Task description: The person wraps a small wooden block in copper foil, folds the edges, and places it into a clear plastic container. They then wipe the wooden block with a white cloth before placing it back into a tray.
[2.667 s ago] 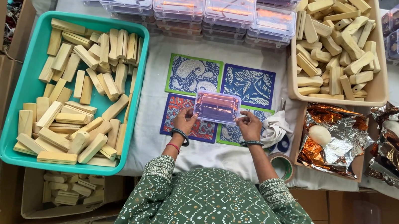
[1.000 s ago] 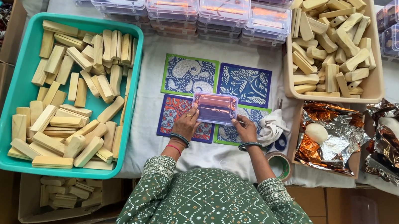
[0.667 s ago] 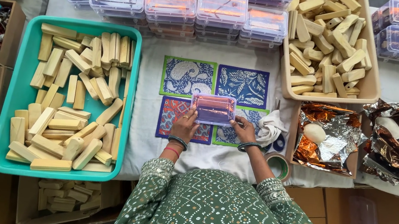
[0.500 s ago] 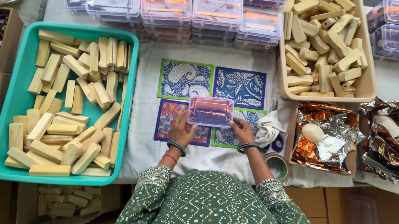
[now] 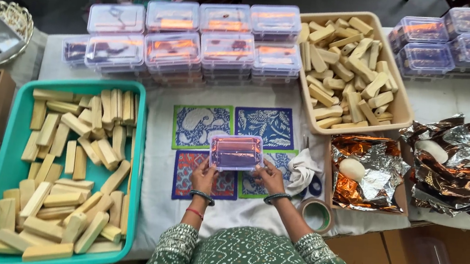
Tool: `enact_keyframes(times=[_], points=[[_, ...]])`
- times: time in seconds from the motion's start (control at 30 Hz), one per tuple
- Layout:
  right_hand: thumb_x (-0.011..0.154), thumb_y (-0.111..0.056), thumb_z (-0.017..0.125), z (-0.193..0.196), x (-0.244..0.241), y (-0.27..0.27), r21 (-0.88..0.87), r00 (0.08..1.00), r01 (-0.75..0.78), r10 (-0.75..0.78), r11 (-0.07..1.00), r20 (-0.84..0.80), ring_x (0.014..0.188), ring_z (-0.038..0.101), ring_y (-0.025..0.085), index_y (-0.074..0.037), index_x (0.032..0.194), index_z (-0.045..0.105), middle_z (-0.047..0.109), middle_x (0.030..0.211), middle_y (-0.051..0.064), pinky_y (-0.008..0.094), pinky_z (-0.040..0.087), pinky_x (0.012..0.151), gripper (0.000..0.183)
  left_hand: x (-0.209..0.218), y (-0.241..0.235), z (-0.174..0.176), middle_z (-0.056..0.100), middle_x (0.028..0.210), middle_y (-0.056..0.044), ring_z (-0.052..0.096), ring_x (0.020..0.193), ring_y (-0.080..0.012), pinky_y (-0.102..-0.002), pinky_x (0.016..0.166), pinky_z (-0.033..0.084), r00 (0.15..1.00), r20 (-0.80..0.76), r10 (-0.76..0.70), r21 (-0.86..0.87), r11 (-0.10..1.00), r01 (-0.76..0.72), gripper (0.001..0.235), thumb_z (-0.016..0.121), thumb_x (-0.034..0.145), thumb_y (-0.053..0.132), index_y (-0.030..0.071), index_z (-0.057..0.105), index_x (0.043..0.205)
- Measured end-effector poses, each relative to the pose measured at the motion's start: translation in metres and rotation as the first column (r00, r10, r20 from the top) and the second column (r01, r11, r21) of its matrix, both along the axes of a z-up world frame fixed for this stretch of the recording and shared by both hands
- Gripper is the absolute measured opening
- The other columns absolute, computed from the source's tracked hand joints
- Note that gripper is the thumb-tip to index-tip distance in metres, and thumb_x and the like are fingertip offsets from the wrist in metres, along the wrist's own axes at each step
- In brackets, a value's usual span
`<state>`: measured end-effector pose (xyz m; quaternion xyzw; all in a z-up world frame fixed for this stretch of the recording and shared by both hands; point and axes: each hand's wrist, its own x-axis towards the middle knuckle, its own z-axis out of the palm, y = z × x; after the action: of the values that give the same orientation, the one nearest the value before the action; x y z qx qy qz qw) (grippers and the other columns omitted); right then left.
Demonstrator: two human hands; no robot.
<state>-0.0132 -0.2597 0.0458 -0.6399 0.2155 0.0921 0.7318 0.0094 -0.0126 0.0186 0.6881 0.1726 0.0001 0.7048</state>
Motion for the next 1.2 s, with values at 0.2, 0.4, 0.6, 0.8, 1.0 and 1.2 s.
enact_keyframes(times=[0.2,0.4,0.6,0.8,1.0,1.2], points=[[0.092,-0.025,0.073,0.005,-0.002,-0.002,0.141,0.985,0.158,-0.147,0.977,-0.086,0.083,0.07,0.014,-0.008,0.144,0.055,0.073,0.097,0.005,0.03,0.059,0.065,0.058,0.0,-0.01,0.014,0.072,0.12,-0.002,0.069,0.093,-0.0097,-0.028,0.075,0.062,0.996,-0.082,-0.017,-0.29,0.957,-0.008,0.045,0.071,0.092,0.008,0.007,0.065,0.137],[0.091,-0.021,0.074,0.007,0.009,-0.031,0.211,0.972,0.232,-0.233,0.95,-0.017,0.079,0.07,0.016,-0.004,0.14,0.06,0.073,0.095,0.006,0.032,0.059,0.064,0.054,-0.001,-0.018,0.021,0.063,0.13,-0.001,0.067,0.099,-0.0094,-0.028,0.078,0.063,0.993,-0.048,-0.106,-0.178,0.979,0.096,0.048,0.07,0.095,0.023,0.009,0.06,0.14],[0.093,-0.016,0.07,0.056,0.067,-0.086,0.218,0.947,0.289,-0.312,0.932,0.078,0.075,0.072,0.018,-0.003,0.135,0.061,0.072,0.09,0.011,0.033,0.061,0.065,0.044,-0.01,0.008,-0.04,0.073,0.105,-0.007,0.068,0.079,-0.0131,-0.03,0.061,0.059,0.98,-0.159,-0.116,-0.168,0.982,0.089,0.042,0.068,0.096,0.035,0.004,0.065,0.124],[0.096,-0.015,0.067,0.118,0.171,-0.133,0.2,0.889,0.391,-0.425,0.899,0.172,0.073,0.073,0.018,0.0,0.13,0.06,0.072,0.089,0.012,0.031,0.065,0.067,0.037,-0.03,0.03,0.01,0.073,0.073,-0.015,0.072,0.054,-0.0221,-0.034,0.047,0.059,0.851,-0.487,-0.196,-0.179,0.976,0.123,0.043,0.063,0.1,0.039,-0.003,0.069,0.094],[0.095,-0.015,0.068,0.118,0.262,-0.161,0.196,0.89,0.373,-0.41,0.907,0.199,0.068,0.07,0.017,-0.003,0.127,0.064,0.072,0.086,0.007,0.029,0.06,0.06,0.034,-0.03,0.03,0.019,0.077,0.069,-0.017,0.073,0.051,-0.0238,-0.033,0.043,0.057,0.819,-0.558,-0.132,-0.108,0.99,0.086,0.056,0.049,0.104,0.042,-0.004,0.076,0.085],[0.095,-0.014,0.07,0.095,0.308,-0.173,0.137,0.914,0.36,-0.378,0.923,0.144,0.065,0.068,0.015,-0.003,0.127,0.066,0.07,0.085,0.007,0.029,0.059,0.059,0.035,-0.026,0.029,0.013,0.078,0.069,-0.019,0.074,0.051,-0.0251,-0.034,0.043,0.058,0.801,-0.59,-0.105,-0.066,0.994,0.082,0.058,0.049,0.104,0.043,-0.006,0.074,0.084]])
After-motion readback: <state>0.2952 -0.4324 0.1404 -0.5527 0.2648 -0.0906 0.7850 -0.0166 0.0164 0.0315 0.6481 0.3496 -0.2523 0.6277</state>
